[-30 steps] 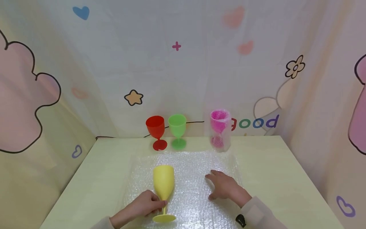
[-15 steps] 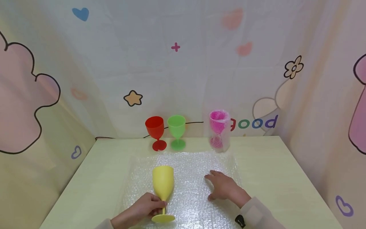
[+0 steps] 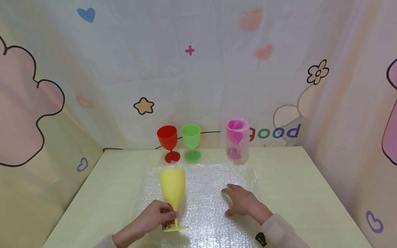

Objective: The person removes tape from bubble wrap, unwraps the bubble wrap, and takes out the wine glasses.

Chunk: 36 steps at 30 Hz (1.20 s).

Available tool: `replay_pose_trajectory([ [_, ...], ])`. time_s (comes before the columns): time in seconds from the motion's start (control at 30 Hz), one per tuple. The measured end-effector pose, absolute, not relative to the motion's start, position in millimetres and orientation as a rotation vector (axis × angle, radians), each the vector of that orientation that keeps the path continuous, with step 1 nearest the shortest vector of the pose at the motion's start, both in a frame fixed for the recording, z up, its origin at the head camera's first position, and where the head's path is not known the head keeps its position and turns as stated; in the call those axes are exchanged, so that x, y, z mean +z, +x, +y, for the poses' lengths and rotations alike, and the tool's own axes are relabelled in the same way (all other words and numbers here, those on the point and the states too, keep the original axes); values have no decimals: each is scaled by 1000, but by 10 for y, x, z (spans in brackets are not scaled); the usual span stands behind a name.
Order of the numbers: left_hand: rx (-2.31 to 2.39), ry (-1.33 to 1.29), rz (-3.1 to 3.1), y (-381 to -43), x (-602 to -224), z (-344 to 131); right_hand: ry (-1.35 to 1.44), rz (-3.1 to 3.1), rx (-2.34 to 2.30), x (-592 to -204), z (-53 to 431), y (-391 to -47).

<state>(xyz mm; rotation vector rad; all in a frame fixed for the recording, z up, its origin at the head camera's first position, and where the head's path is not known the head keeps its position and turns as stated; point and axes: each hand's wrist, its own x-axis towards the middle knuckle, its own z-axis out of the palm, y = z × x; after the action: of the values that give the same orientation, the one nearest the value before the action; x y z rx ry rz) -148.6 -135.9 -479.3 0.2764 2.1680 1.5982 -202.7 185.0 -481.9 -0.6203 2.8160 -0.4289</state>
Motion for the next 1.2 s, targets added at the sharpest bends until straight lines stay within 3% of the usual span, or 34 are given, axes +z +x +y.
replay_pose_trajectory([
  [0.67,1432,513,2578,-1843,-4096,-1226,-644,2821,-433,-4834,1862,-2037],
  [1.2,1393,645,2775,-2314,-3964,-833,-604,2812,-442,-4838,1848,-2039],
])
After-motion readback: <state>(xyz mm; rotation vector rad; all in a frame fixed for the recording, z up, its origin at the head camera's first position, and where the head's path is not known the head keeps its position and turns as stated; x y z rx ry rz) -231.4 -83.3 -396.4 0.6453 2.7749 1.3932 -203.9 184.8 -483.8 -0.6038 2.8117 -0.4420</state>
